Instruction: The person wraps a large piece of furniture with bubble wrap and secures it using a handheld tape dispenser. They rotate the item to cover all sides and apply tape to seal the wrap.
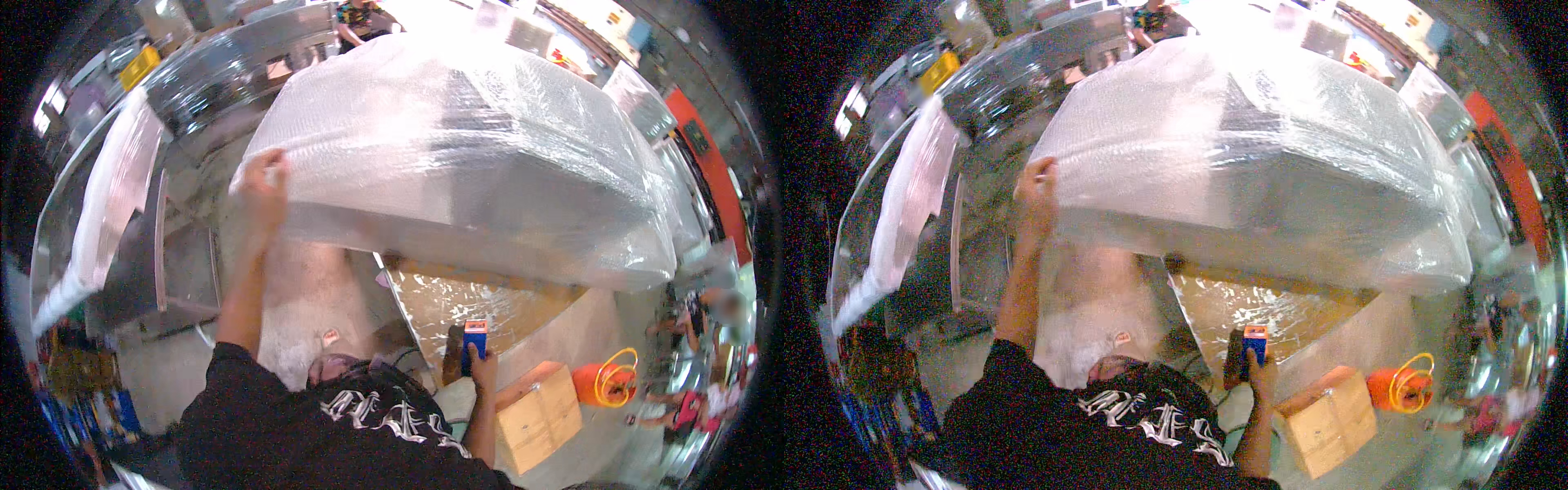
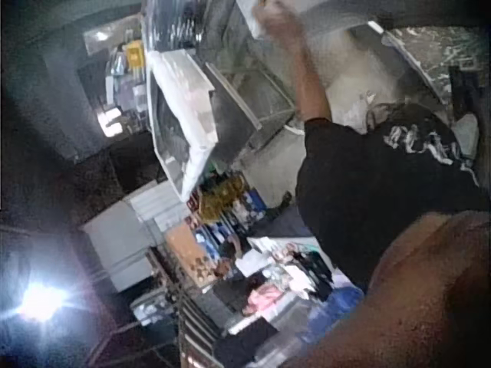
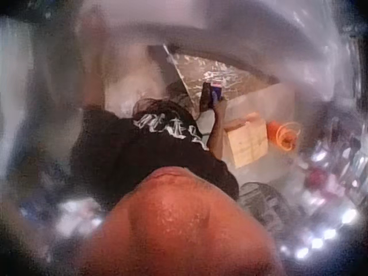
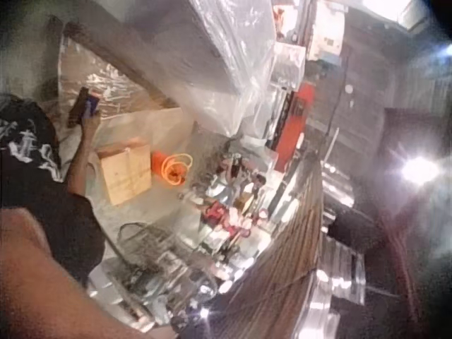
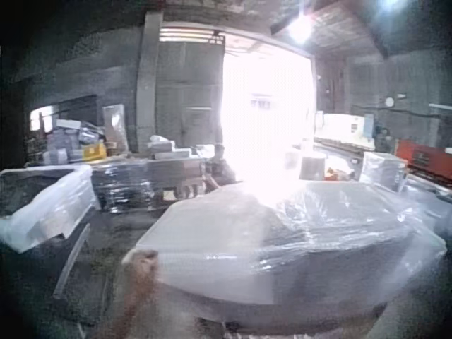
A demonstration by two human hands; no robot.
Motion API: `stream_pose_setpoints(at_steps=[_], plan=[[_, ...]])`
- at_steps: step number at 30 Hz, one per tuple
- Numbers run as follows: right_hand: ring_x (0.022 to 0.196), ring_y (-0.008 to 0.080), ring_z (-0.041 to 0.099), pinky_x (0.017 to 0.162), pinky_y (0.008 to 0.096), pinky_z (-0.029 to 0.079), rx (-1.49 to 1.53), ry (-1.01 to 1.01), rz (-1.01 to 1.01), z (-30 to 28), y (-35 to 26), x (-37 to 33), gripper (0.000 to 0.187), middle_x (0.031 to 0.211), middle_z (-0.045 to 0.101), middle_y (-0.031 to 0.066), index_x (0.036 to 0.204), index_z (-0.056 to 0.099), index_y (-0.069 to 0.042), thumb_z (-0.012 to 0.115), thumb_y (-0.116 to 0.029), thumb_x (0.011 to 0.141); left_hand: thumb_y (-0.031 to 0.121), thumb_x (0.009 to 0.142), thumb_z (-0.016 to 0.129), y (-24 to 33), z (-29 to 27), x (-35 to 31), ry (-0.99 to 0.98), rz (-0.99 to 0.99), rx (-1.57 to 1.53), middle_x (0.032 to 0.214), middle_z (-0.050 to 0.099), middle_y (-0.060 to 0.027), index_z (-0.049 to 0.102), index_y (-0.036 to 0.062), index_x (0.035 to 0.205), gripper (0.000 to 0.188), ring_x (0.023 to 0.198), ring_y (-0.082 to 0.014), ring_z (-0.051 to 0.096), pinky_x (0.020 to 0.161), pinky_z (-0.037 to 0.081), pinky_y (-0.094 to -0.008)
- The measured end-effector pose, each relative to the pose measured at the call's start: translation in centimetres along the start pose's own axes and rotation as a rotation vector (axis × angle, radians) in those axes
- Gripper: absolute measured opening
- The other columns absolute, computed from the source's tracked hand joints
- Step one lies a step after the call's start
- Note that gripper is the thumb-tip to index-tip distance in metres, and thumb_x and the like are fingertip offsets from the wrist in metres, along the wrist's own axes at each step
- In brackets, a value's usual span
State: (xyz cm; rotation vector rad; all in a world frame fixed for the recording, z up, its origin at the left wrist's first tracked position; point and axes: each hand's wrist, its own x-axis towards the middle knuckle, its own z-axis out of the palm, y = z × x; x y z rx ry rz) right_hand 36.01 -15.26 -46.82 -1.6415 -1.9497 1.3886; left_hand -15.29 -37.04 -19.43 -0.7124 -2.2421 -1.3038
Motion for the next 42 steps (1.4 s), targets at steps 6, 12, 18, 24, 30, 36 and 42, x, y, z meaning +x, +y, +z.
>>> stream_pose_setpoints(at_steps=[6, 12, 18, 24, 30, 36, 42], plan=[[0.08, 0.025, 0.068, 0.075, 0.0381, 0.054, 0.083, 0.422, -0.043, 7.9, -5.0, -0.6, 0.057, 0.093, 0.073, 0.0152, 0.105, 0.07, 0.005, 0.069, -0.05, 0.093, 0.044, 0.094, 0.067, -28.6, -0.3, 12.8, -0.267, -0.453, 0.071, 0.107, 0.073, -0.0148, 0.069, -0.0043, 0.111, 0.051, 0.1, -0.0254, 0.068, 0.091, 0.051, -0.0368], [0.086, 0.0243, 0.066, 0.08, 0.037, 0.052, 0.194, 0.916, -0.277, 7.6, -23.6, -3.2, 0.066, 0.097, 0.072, 0.0137, 0.11, 0.067, 0.006, 0.075, -0.055, 0.087, 0.034, 0.089, 0.076, -28.0, 0.3, 12.7, -0.465, -0.33, -0.062, 0.096, 0.073, -0.0125, 0.069, -0.0041, 0.107, 0.043, 0.088, -0.0222, 0.068, 0.083, 0.052, -0.0345], [0.09, 0.0367, 0.071, 0.079, 0.045, 0.053, -0.16, 1.499, -0.632, 2.7, -43.7, -2.3, 0.077, 0.097, 0.072, 0.022, 0.112, 0.067, 0.007, 0.069, -0.065, 0.086, 0.02, 0.091, 0.075, -28.1, -1.7, 14.1, -0.489, -0.389, -0.326, 0.08, 0.062, -0.0009, 0.066, -0.0011, 0.096, 0.024, 0.071, -0.0103, 0.055, 0.065, 0.046, -0.0283], [0.089, 0.0385, 0.072, 0.077, 0.0476, 0.054, -0.412, 1.448, -0.821, 0.9, -56.3, 3.2, 0.066, 0.098, 0.073, 0.0217, 0.121, 0.068, -0.007, 0.065, -0.064, 0.089, 0.016, 0.091, 0.076, -29.5, -2.9, 14.5, -0.801, -0.596, -0.484, 0.075, 0.058, 0.0036, 0.062, 0.0031, 0.092, 0.018, 0.065, -0.0058, 0.05, 0.057, 0.041, -0.0233], [0.106, 0.0362, 0.069, 0.093, 0.0485, 0.052, -0.981, 1.134, -0.158, -8.4, -56.7, 13.7, 0.066, 0.114, 0.072, 0.0189, 0.13, 0.064, -0.012, 0.068, -0.061, 0.087, 0.015, 0.09, 0.077, -31.4, -3.1, 20.4, -1.505, -0.598, -0.644, 0.081, 0.063, -0.0015, 0.061, 0.0025, 0.103, 0.024, 0.071, -0.0102, 0.059, 0.064, 0.048, -0.0258], [0.105, 0.0414, 0.068, 0.094, 0.0519, 0.049, -1.249, 1.327, -0.056, -3.1, -59.5, 13.3, 0.075, 0.113, 0.071, 0.0214, 0.129, 0.058, -0.008, 0.061, -0.07, 0.086, 0.038, 0.097, 0.067, -38.0, 4.5, 31.4, -1.557, -0.722, -0.954, 0.095, 0.068, -0.0079, 0.06, 0.0026, 0.114, 0.04, 0.081, -0.0168, 0.066, 0.07, 0.053, -0.0302], [0.075, 0.0354, 0.071, 0.071, 0.0448, 0.054, -0.789, 1.0, -0.15, 24.2, -66.7, -1.7, 0.048, 0.081, 0.072, 0.0132, 0.113, 0.068, -0.004, 0.071, -0.047, 0.091, 0.054, 0.096, 0.063, -40.0, 17.9, 41.7, -1.236, -0.948, -0.973, 0.091, 0.064, -0.0045, 0.059, 0.0059, 0.107, 0.049, 0.083, -0.0183, 0.064, 0.07, 0.053, -0.0324]])
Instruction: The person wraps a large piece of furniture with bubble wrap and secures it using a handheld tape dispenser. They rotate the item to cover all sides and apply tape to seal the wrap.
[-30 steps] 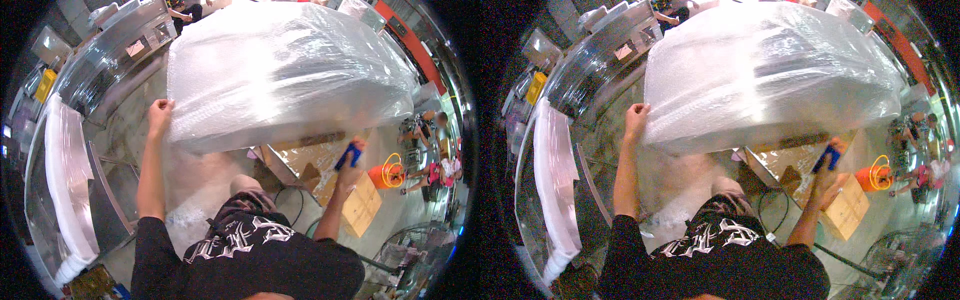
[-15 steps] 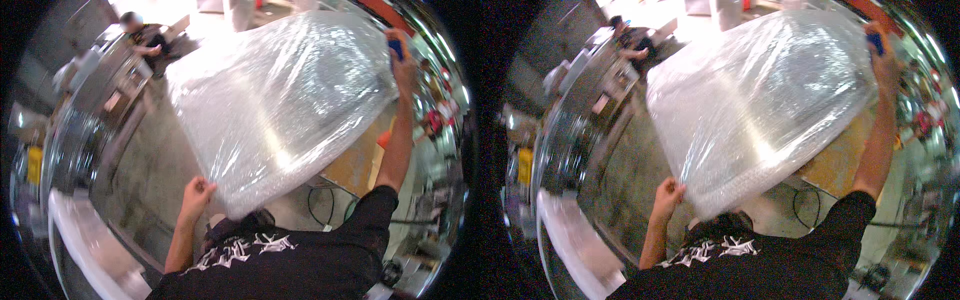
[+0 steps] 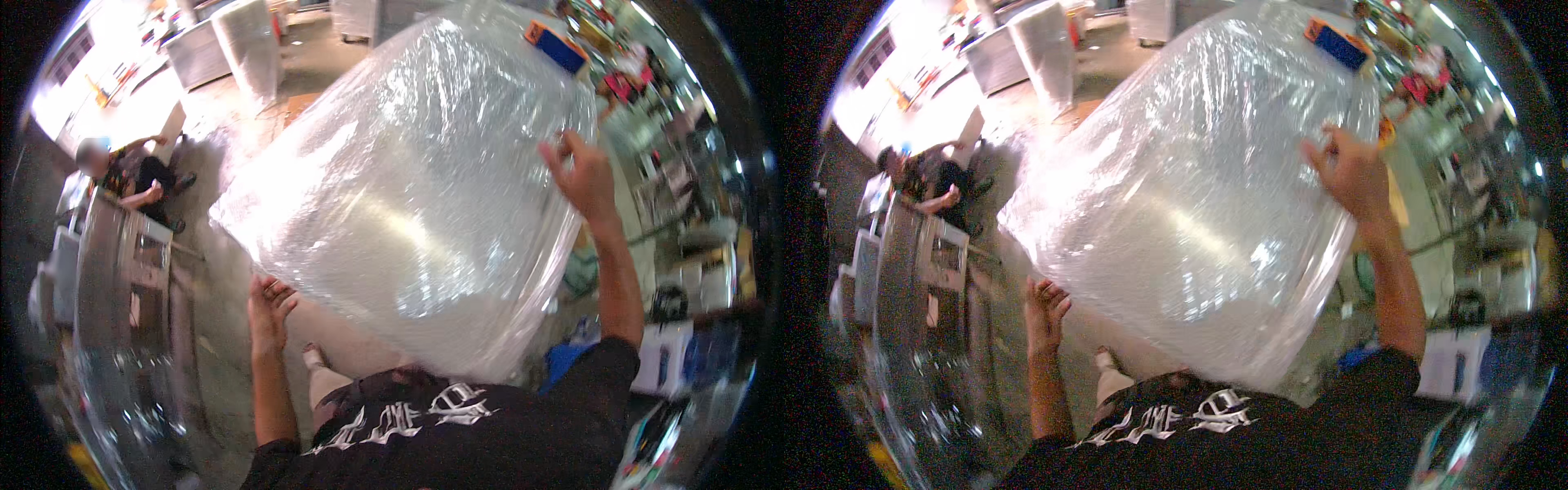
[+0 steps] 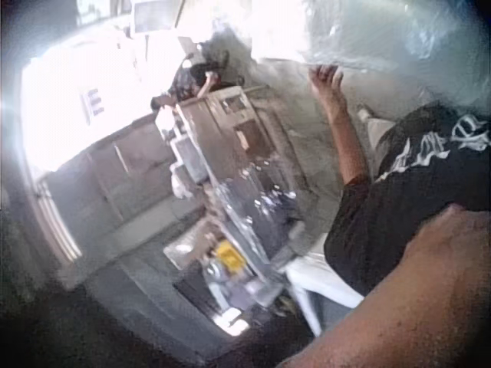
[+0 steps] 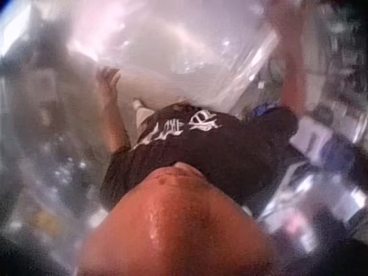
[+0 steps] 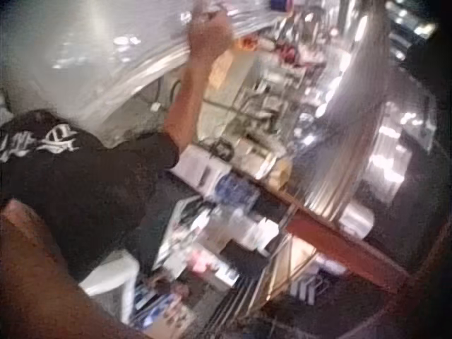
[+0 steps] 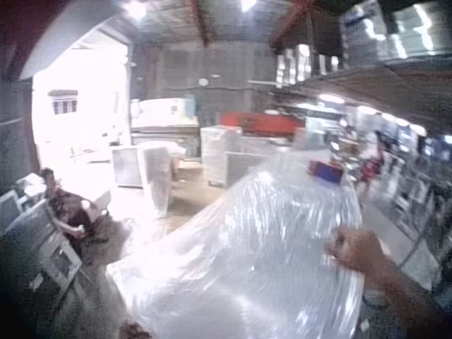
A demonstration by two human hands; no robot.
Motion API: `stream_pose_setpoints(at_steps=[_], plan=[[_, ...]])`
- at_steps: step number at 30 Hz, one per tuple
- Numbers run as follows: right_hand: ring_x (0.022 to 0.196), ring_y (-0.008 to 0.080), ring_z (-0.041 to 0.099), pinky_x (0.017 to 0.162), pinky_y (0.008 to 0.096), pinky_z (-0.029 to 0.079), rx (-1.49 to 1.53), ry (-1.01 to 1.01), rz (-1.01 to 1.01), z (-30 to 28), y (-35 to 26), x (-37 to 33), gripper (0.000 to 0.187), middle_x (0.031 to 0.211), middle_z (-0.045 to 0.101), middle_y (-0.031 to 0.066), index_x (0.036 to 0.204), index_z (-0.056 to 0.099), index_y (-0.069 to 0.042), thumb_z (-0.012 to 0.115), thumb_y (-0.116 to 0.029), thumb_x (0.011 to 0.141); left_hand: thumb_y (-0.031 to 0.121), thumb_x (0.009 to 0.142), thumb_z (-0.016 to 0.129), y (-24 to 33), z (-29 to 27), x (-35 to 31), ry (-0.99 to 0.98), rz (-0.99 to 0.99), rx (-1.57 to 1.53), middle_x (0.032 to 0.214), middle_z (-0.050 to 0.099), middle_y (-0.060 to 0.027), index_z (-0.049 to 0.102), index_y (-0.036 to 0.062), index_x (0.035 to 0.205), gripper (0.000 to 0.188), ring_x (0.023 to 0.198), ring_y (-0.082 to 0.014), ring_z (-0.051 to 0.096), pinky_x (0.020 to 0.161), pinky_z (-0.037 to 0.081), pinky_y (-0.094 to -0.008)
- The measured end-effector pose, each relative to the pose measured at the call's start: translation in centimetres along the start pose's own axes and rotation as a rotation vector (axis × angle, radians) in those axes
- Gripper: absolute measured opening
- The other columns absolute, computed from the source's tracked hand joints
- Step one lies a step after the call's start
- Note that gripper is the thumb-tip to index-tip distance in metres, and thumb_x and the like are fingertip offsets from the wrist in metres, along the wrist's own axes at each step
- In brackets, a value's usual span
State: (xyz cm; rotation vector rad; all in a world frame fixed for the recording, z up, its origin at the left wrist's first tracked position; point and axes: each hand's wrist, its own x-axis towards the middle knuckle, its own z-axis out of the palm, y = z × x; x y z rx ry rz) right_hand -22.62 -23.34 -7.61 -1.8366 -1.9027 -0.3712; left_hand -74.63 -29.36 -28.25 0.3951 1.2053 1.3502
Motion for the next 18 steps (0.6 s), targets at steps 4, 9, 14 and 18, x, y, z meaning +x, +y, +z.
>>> stream_pose_setpoints(at_steps=[4, 9, 14, 18], plan=[[0.1, 0.0339, 0.063, 0.088, 0.0472, 0.049, 0.0, 0.123, 0.396, 2.7, -14.6, -19.5, 0.043, 0.104, 0.067, 0.0157, 0.107, 0.067, -0.003, 0.072, -0.042, 0.09, 0.039, 0.099, 0.066, 1.0, -1.5, 4.8, -0.123, -0.11, 0.021, 0.088, 0.061, -0.0029, 0.057, 0.0083, 0.101, 0.033, 0.084, -0.0175, 0.063, 0.071, 0.053, -0.0328], [0.113, 0.0365, 0.053, 0.096, 0.0515, 0.041, -0.291, 0.339, 0.824, 7.9, -24.7, -28.2, 0.037, 0.117, 0.059, 0.0182, 0.108, 0.065, -0.003, 0.071, -0.035, 0.09, 0.031, 0.101, 0.066, 2.2, -0.8, 3.7, -0.263, -0.028, 0.094, 0.094, 0.06, -0.0031, 0.055, 0.0074, 0.101, 0.026, 0.086, -0.0171, 0.063, 0.074, 0.052, -0.0308], [0.102, 0.0377, 0.053, 0.094, 0.0503, 0.041, -0.492, 0.424, 0.895, 10.5, -26.7, -28.6, 0.025, 0.105, 0.058, 0.0184, 0.102, 0.063, -0.003, 0.068, -0.026, 0.094, 0.027, 0.102, 0.063, 2.3, -3.2, 5.8, -0.484, -0.101, 0.002, 0.105, 0.06, -0.0069, 0.053, 0.0043, 0.106, 0.025, 0.095, -0.0194, 0.064, 0.09, 0.056, -0.0389], [0.088, 0.0388, 0.062, 0.081, 0.0472, 0.049, -0.198, 0.548, 0.944, 11.5, -27.6, -29.8, 0.022, 0.092, 0.065, 0.019, 0.101, 0.062, -0.005, 0.065, -0.026, 0.097, 0.022, 0.102, 0.063, 3.1, -3.9, 6.1, -0.531, -0.086, -0.001, 0.105, 0.061, -0.0081, 0.054, 0.0041, 0.105, 0.02, 0.097, -0.02, 0.064, 0.089, 0.056, -0.0389]])
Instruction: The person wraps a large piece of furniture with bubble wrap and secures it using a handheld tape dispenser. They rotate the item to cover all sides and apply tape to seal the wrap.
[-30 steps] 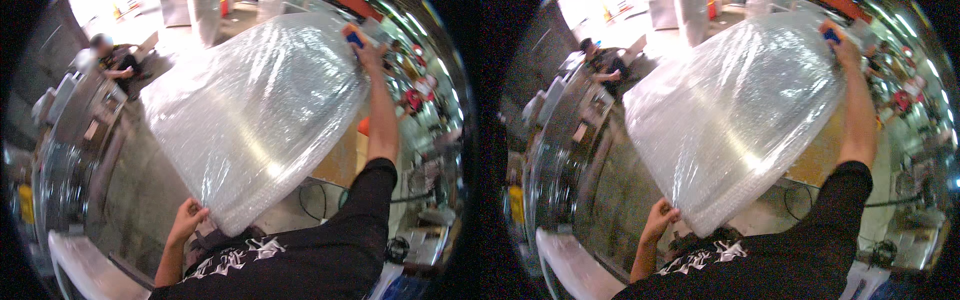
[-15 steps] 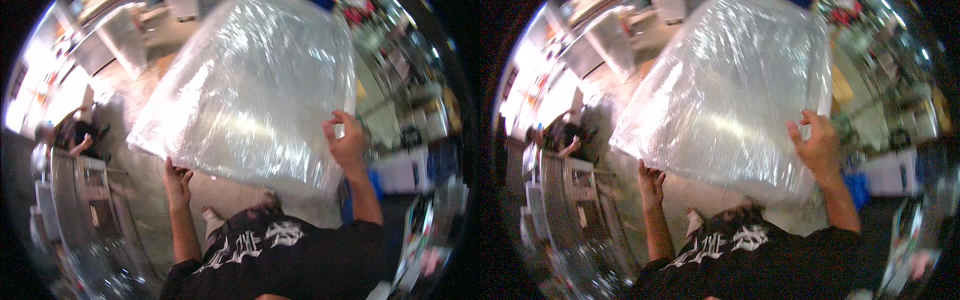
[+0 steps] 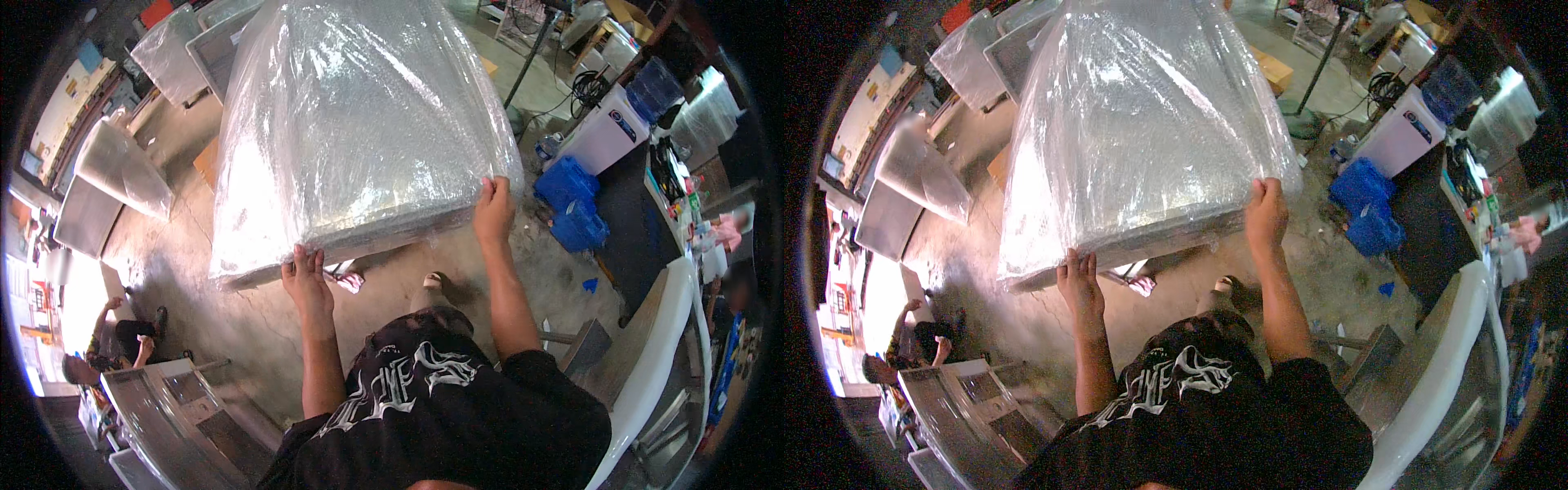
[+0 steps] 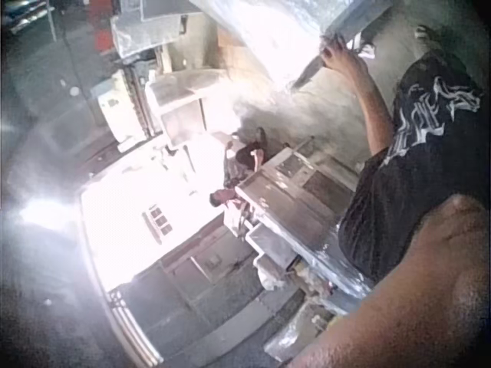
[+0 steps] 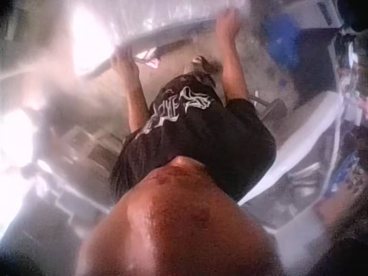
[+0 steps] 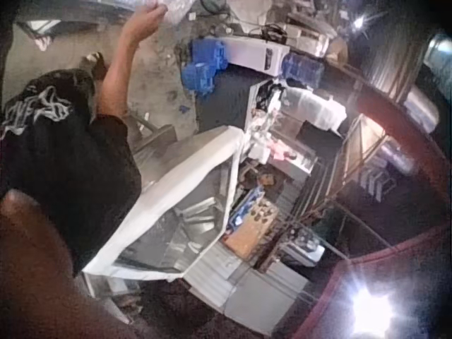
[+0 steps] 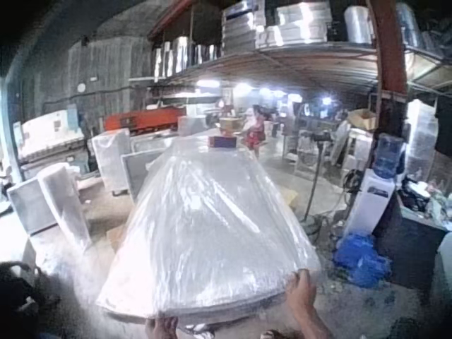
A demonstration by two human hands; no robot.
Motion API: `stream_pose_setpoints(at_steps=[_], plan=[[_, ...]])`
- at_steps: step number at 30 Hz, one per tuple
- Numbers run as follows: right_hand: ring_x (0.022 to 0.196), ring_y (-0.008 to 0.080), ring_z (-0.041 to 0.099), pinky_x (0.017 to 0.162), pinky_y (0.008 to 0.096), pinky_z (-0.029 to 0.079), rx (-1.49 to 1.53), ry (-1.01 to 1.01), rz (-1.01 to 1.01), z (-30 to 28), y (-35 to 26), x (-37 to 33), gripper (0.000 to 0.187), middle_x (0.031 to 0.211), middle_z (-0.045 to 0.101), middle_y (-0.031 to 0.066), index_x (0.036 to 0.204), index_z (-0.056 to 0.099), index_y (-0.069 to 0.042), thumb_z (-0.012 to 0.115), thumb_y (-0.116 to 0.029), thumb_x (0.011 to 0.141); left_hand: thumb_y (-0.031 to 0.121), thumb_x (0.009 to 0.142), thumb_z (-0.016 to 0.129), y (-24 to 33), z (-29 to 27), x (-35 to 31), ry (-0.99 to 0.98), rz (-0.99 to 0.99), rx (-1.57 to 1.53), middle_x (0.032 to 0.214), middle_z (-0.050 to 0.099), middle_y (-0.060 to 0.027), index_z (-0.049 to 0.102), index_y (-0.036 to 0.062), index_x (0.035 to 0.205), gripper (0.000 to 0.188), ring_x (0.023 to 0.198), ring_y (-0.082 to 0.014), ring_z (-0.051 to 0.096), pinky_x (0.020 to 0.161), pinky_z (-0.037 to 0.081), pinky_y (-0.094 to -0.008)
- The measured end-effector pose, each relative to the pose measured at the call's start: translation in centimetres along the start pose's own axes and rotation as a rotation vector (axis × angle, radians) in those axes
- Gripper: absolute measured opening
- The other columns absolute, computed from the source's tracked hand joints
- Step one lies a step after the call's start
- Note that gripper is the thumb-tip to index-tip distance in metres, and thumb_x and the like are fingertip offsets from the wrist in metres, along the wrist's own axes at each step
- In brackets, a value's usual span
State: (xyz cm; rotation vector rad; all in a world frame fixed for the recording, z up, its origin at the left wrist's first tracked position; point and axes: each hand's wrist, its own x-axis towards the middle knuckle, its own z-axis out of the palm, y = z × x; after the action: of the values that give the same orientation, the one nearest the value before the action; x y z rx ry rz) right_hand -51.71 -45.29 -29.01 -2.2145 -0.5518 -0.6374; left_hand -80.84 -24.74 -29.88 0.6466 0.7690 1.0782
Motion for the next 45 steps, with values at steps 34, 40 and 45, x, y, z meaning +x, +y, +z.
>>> stream_pose_setpoints(at_steps=[34, 40, 45], plan=[[0.135, 0.0386, 0.049, 0.114, 0.0536, 0.034, -0.221, -0.393, -0.674, 37.0, -17.2, 61.8, 0.078, 0.144, 0.052, 0.0218, 0.149, 0.04, -0.002, 0.071, -0.043, 0.091, 0.053, 0.095, 0.06, 0.8, 0.5, 6.6, -0.571, 1.006, 1.684, 0.162, 0.035, -0.0132, 0.047, 0.0293, 0.152, 0.063, 0.15, -0.0352, 0.031, 0.122, 0.023, -0.0523], [0.126, 0.0359, 0.057, 0.111, 0.0539, 0.034, -0.547, -0.202, -0.641, 29.6, -20.7, 55.6, 0.065, 0.138, 0.058, 0.018, 0.142, 0.049, -0.001, 0.071, -0.036, 0.092, 0.048, 0.099, 0.056, 1.1, 1.0, 6.3, -0.603, 0.934, 1.606, 0.163, 0.032, -0.0147, 0.04, 0.0257, 0.156, 0.063, 0.151, -0.0339, 0.03, 0.123, 0.021, -0.0516], [0.115, 0.0287, 0.06, 0.097, 0.0433, 0.047, 0.075, -0.331, -0.541, 18.5, -17.7, 43.0, 0.067, 0.126, 0.059, 0.0193, 0.139, 0.049, 0.002, 0.07, -0.042, 0.093, 0.043, 0.101, 0.055, 3.4, 1.5, 5.6, -0.699, 0.846, 1.558, 0.166, 0.02, -0.0175, 0.03, 0.0199, 0.16, 0.068, 0.154, -0.0354, 0.019, 0.123, 0.017, -0.0529]])
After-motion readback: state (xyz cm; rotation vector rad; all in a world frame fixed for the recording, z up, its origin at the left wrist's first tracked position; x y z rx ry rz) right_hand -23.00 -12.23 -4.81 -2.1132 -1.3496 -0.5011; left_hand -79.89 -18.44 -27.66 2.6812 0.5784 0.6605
